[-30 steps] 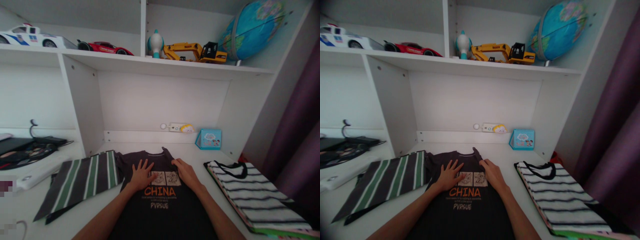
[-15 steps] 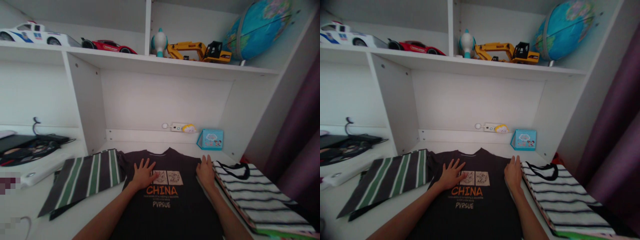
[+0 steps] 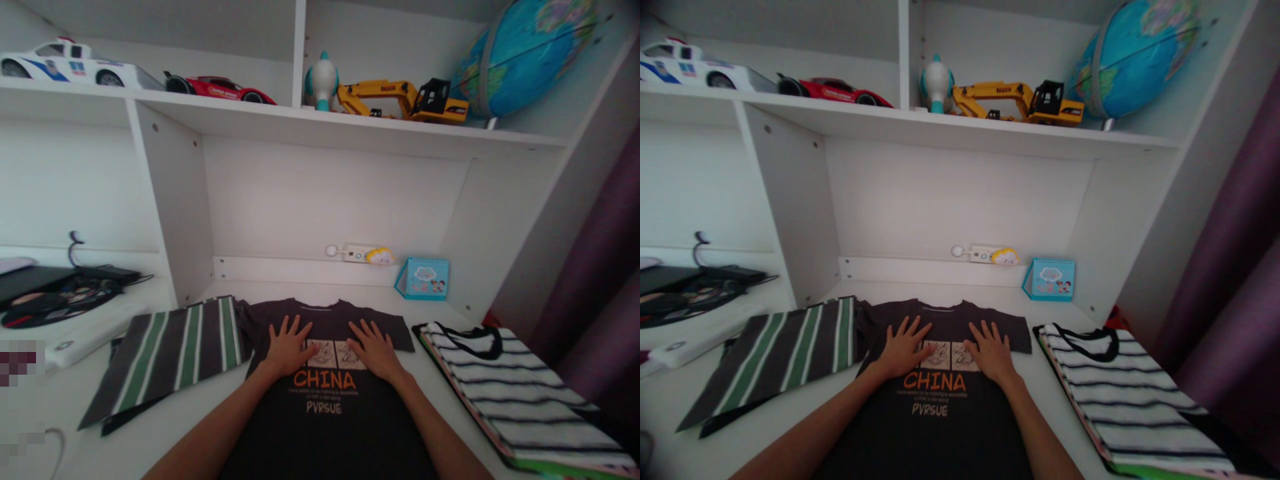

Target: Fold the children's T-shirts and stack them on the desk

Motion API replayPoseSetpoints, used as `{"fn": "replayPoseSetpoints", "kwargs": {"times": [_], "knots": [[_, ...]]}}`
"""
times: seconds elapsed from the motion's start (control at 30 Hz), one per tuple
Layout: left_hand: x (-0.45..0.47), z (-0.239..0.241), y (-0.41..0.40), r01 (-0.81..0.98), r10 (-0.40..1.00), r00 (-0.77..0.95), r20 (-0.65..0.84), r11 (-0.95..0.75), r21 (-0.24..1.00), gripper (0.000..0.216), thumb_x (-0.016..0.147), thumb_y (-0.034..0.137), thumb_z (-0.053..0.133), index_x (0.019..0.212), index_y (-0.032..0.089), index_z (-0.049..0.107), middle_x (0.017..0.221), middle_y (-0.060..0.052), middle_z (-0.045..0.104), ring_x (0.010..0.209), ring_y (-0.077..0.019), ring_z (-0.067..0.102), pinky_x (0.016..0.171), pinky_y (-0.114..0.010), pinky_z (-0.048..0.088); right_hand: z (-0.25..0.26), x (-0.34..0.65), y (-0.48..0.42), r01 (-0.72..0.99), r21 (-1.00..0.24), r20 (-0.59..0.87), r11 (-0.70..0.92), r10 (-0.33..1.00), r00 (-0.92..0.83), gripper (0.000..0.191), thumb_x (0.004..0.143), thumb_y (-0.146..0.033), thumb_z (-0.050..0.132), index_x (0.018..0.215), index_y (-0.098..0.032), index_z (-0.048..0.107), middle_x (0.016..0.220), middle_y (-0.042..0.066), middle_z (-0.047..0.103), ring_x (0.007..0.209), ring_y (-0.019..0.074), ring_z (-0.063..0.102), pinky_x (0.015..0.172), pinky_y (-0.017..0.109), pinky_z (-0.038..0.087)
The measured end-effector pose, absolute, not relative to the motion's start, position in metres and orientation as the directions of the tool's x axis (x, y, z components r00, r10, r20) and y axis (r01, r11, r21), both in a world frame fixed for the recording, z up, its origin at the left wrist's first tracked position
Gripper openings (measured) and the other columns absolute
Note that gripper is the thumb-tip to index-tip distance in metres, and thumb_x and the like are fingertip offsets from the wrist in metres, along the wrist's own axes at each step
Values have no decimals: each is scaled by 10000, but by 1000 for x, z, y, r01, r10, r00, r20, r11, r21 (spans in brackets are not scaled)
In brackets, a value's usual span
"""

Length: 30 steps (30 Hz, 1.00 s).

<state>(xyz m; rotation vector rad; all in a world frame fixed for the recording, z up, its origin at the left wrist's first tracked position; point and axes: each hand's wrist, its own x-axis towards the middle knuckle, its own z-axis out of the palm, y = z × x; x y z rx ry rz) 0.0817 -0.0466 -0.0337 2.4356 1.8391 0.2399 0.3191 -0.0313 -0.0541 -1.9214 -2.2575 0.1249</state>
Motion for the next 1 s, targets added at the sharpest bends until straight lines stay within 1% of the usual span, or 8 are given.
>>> {"fn": "replayPoseSetpoints", "kwargs": {"times": [0.13, 0.4, 0.77, 1.0], "knots": [[82, -32, -48, 948, 960, 271, 71, -279, 155, 705, 748, 704, 143, 1337, 327, 232, 1430, -49, 159, 1285, -359, 49, 923, -649, 90, -53, 320, -31, 967, -182, 93, 178, 982, -164, 561, 832, -582, 232, 1329, -323, 244, 1412, 50, 212, 1286, 286, 116, 952, 556, 167], [84, -29, -49, 953, 964, 262, 47, -266, 143, 698, 758, 693, 141, 1344, 320, 213, 1432, -49, 148, 1287, -354, 43, 930, -640, 89, -51, 319, -32, 965, -190, 78, 179, 983, -167, 558, 835, -572, 241, 1330, -314, 243, 1413, 61, 208, 1286, 289, 108, 949, 561, 162], [82, -32, -47, 949, 960, 271, 64, -278, 149, 703, 753, 700, 128, 1340, 325, 223, 1431, -52, 153, 1286, -356, 41, 925, -644, 96, -51, 320, -31, 964, -193, 82, 182, 982, -169, 556, 836, -567, 249, 1329, -311, 248, 1412, 61, 210, 1286, 291, 108, 948, 564, 163], [83, -29, -50, 951, 963, 267, 45, -271, 148, 704, 755, 699, 126, 1346, 324, 204, 1436, -43, 133, 1288, -351, 30, 935, -633, 86, -52, 320, -30, 965, -189, 80, 181, 983, -168, 557, 833, -573, 244, 1327, -315, 251, 1411, 58, 213, 1284, 292, 118, 944, 567, 169]]}}
